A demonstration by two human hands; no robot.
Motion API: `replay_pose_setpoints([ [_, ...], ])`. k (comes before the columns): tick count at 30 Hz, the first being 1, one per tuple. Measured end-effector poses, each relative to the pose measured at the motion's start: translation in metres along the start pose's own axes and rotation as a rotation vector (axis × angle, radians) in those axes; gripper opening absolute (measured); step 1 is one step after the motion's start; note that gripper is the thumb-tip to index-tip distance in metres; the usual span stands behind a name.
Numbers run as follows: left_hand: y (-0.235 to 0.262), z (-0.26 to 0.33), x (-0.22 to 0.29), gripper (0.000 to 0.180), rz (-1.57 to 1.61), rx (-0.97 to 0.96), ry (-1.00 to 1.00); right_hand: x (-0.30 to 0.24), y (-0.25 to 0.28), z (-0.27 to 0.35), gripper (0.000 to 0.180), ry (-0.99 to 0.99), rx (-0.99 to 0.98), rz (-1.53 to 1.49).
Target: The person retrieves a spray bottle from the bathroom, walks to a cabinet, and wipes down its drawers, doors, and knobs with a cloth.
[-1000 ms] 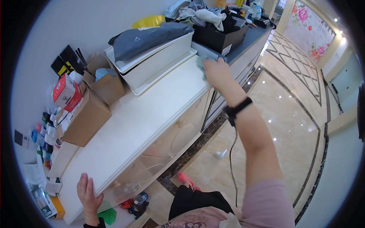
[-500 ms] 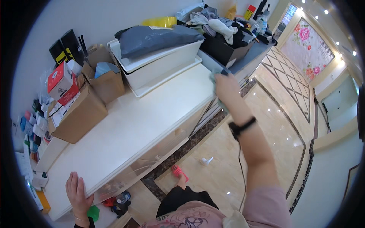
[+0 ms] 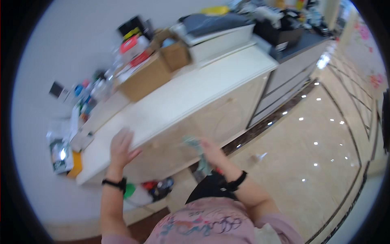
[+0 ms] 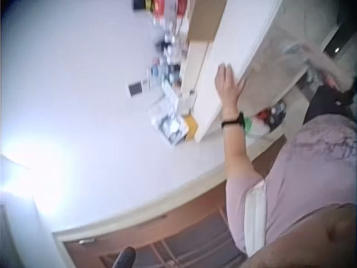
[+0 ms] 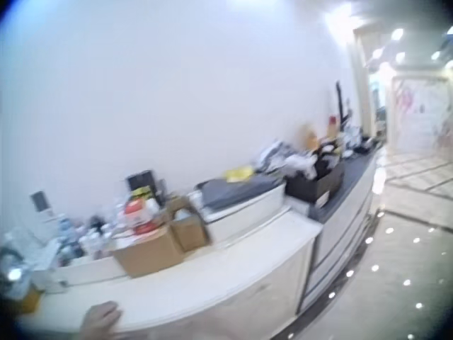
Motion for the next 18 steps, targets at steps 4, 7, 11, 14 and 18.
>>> replay_pose_setpoints([
  [4, 0.002, -0.007, -0.002, 0.064, 0.073, -0.020, -0.034, 0.093, 0.016, 0.044, 0.023, -0.323, 0.227, -0.636],
  [7, 0.003, 0.007, -0.020, 0.052, 0.178, 0.041, 0.021, 0.125, -0.001, 0.055, 0.021, -0.449, 0.325, -1.081],
  [11, 0.020, 0.034, -0.071, 0.037, 0.465, 0.143, 0.328, 0.143, -0.015, 0.037, 0.024, -0.317, 0.423, -1.031],
  [14, 0.039, 0.066, -0.097, 0.034, 0.302, 0.108, 0.242, 0.115, -0.002, 0.016, 0.025, 0.027, 0.648, -0.745],
  [18, 0.037, 0.126, -0.154, 0.037, 0.095, 0.036, 0.184, 0.052, -0.013, -0.033, 0.028, 0.192, 0.693, -0.374],
])
Point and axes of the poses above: each hand's wrist, its own z-axis away from the middle knuckle, its own y-axis out of the back of the hand, x = y × z, the point moved 9 cm from there along -z, towards the middle knuckle, and after that the axes turned 8 degrees about -z, right-handed, at the moved point
